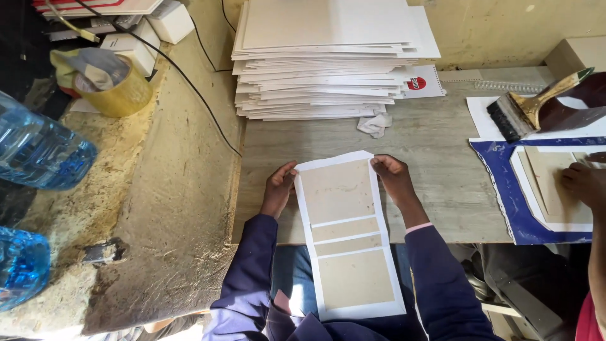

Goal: Manually assembling cardboard folders by applying glue with an applicator and folding the edges.

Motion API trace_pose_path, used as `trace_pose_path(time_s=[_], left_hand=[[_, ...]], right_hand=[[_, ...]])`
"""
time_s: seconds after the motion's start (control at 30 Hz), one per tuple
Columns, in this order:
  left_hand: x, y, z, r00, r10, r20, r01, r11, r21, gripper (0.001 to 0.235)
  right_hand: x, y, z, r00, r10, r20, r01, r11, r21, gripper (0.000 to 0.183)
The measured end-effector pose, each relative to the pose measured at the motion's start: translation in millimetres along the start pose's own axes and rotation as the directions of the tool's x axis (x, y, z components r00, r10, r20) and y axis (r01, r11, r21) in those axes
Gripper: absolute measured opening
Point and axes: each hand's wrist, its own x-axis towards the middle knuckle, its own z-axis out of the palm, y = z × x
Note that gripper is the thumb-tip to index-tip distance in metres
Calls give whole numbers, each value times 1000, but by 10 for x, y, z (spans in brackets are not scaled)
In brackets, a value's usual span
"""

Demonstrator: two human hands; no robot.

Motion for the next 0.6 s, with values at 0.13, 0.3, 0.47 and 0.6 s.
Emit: trace_pose_path(time_s=[0.13, 0.3, 0.47, 0.6], left_hand=[[-41, 76, 24, 995, -7, -96, 12, 999, 51, 25], [-244, 647, 333, 970, 168, -174, -136, 973, 185, 19], [-99, 820, 443, 963, 226, -145, -188, 953, 238, 16], [-91, 846, 435, 953, 253, -165, -200, 938, 283, 16]], right_hand=[[44, -234, 170, 1000, -28, 1, 28, 999, 29, 16], [7, -476, 320, 983, 12, -183, 0, 998, 61, 15], [139, -359, 305, 969, -33, -247, 52, 996, 72, 7], [-20, -499, 373, 921, -341, -189, 253, 892, -374, 7]])
